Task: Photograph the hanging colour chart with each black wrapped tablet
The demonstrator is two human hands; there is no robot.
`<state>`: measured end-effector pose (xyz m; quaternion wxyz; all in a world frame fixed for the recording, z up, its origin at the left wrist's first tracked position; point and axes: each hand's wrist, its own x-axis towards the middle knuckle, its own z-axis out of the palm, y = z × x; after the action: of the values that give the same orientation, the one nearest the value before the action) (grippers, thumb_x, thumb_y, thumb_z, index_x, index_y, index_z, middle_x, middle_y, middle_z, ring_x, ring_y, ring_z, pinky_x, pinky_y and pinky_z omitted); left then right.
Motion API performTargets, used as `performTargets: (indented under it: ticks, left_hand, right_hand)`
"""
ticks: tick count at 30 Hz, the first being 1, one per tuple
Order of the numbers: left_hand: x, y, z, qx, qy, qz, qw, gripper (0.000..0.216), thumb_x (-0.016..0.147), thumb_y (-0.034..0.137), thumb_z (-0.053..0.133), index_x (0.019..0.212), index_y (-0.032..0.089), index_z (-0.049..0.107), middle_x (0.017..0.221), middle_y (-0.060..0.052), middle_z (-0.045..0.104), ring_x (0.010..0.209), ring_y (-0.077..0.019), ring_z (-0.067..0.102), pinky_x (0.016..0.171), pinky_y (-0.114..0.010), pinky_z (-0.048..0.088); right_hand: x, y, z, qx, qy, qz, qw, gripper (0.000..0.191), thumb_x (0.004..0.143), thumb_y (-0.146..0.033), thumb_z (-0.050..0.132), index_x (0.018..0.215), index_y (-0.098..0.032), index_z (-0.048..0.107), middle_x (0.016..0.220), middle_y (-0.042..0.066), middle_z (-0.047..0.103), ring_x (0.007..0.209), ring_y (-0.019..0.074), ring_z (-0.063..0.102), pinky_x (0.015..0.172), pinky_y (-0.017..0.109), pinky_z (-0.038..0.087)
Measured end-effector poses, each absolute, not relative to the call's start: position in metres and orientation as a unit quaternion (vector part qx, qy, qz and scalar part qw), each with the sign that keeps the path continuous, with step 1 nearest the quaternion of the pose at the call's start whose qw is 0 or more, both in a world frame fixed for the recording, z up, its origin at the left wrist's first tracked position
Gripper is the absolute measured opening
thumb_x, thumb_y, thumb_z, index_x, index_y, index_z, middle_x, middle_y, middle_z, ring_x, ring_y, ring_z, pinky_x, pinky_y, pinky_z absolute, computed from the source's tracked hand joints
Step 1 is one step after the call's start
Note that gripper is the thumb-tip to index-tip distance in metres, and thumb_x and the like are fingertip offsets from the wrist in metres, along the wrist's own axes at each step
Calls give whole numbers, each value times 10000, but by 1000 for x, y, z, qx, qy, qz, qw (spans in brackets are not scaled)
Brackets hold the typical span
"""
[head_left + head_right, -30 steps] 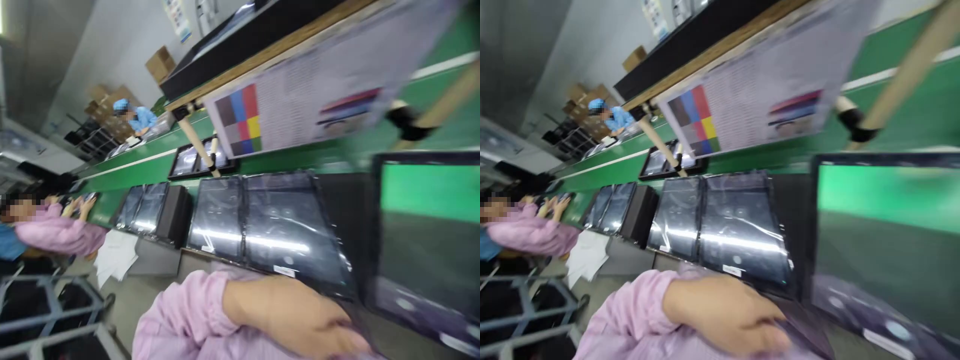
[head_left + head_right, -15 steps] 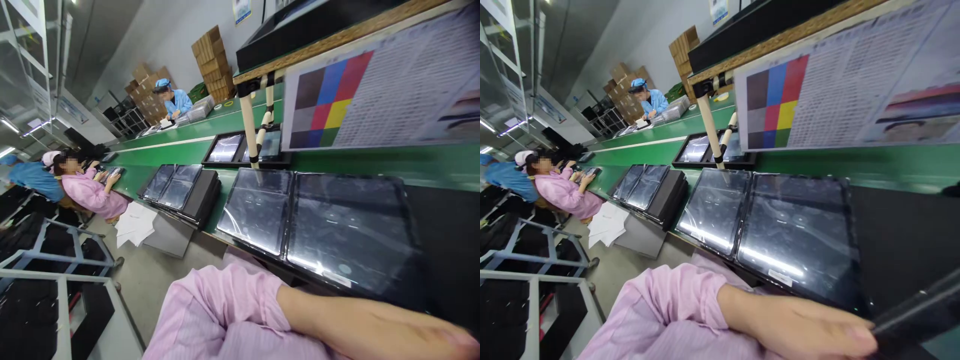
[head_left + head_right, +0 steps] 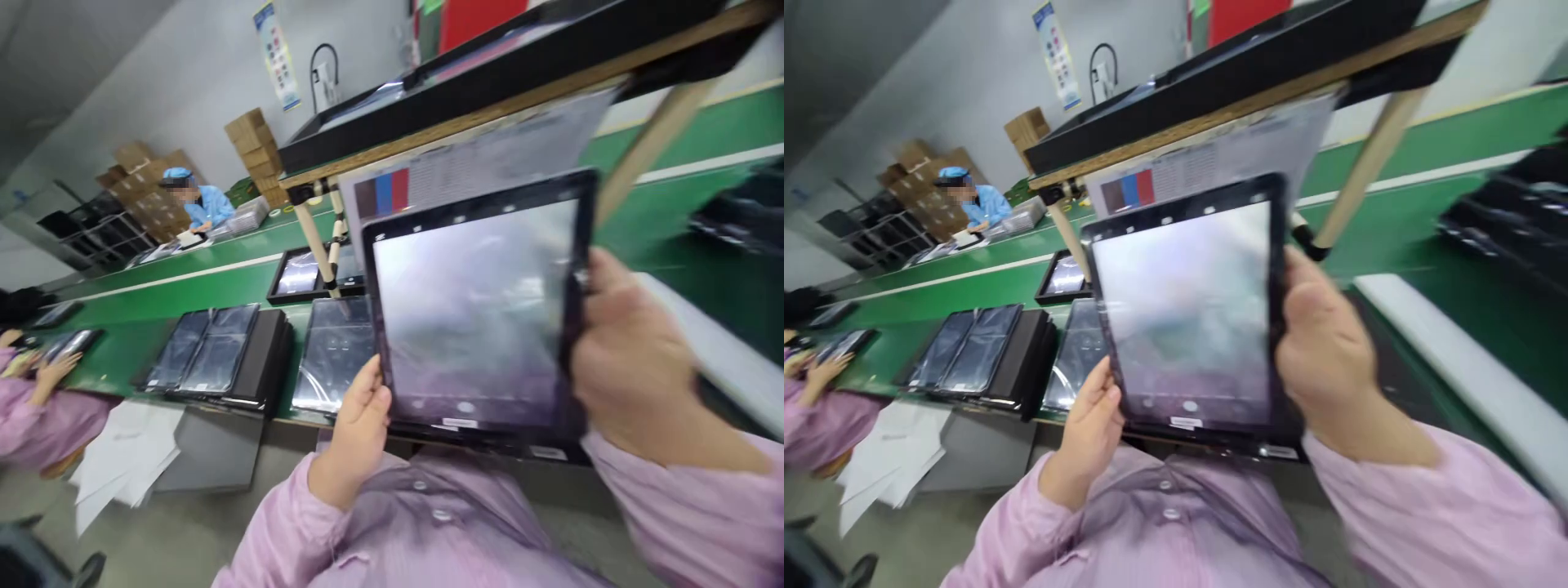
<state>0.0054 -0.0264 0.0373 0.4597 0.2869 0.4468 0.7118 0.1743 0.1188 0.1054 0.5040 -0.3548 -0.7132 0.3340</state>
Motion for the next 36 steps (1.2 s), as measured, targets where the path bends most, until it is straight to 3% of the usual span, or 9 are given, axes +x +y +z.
performTargets:
  ticks: [2, 5, 9, 14, 20, 25, 30, 36]
  left_hand:
    - [6, -26, 31, 301, 478, 737, 370, 582, 862, 487, 688, 1373, 237, 564, 1472, -105, 539, 1421, -286, 425, 1206, -457, 303]
    - [10, -25, 33, 366, 504, 725, 294, 726, 882, 458, 672, 1511, 251, 375, 1602, -109, 363, 1480, -270, 331, 1224, -416, 263]
    - [13, -20, 51, 449, 597, 627, 222, 1167, 719, 384, 844, 1592, 237, 84, 1668, -152, 156, 1523, -311, 212, 1241, -466, 181]
    - [15, -10, 59, 459, 692, 541, 133, 1438, 511, 429, 942, 1589, 172, 25, 1661, -228, 40, 1534, -394, 81, 1239, -524, 109]
    - [17, -3, 55, 497, 711, 493, 65, 1431, 570, 520, 896, 1576, 137, -48, 1647, -273, -13, 1530, -424, 43, 1218, -590, 140]
    - [17, -1, 55, 501, 716, 485, 49, 1446, 566, 557, 889, 1573, 118, -53, 1643, -284, -33, 1527, -436, 28, 1214, -599, 141]
    - [17, -1, 54, 502, 717, 482, 55, 1482, 543, 546, 906, 1576, 140, -75, 1651, -261, -67, 1531, -422, 10, 1223, -582, 111]
    - [17, -2, 59, 518, 704, 483, 48, 1454, 586, 539, 890, 1578, 143, -97, 1650, -225, -162, 1538, -383, -53, 1236, -538, 40]
  right_hand:
    - [166, 124, 102, -319, -658, 413, 542, 715, 968, -696, 144, 1480, -266, 394, 1462, 94, 491, 1316, 274, 523, 990, 416, 530]
    - [155, 128, 96, -256, -593, 524, 555, 719, 904, -753, 386, 1349, -207, 533, 1341, 107, 594, 1267, 286, 565, 1021, 430, 530]
    - [151, 132, 89, -248, -579, 529, 569, 639, 896, -744, 444, 1233, -232, 623, 1292, 53, 627, 1307, 262, 534, 1058, 435, 514]
    - [155, 135, 89, -250, -591, 524, 560, 693, 890, -780, 400, 1250, -232, 624, 1283, 54, 627, 1340, 265, 500, 1065, 435, 509]
    - [155, 137, 91, -243, -606, 517, 553, 720, 903, -782, 352, 1339, -249, 565, 1304, 56, 609, 1327, 264, 511, 1054, 445, 513]
    - [156, 140, 87, -221, -597, 534, 557, 684, 919, -760, 357, 1301, -240, 585, 1293, 53, 612, 1307, 263, 529, 1049, 452, 517]
    - [157, 140, 89, -243, -603, 526, 548, 734, 900, -798, 337, 1304, -237, 584, 1287, 61, 615, 1330, 270, 508, 1065, 454, 507]
    - [156, 139, 92, -189, -587, 543, 570, 640, 930, -729, 405, 1275, -229, 611, 1273, 53, 626, 1341, 258, 499, 1096, 450, 485]
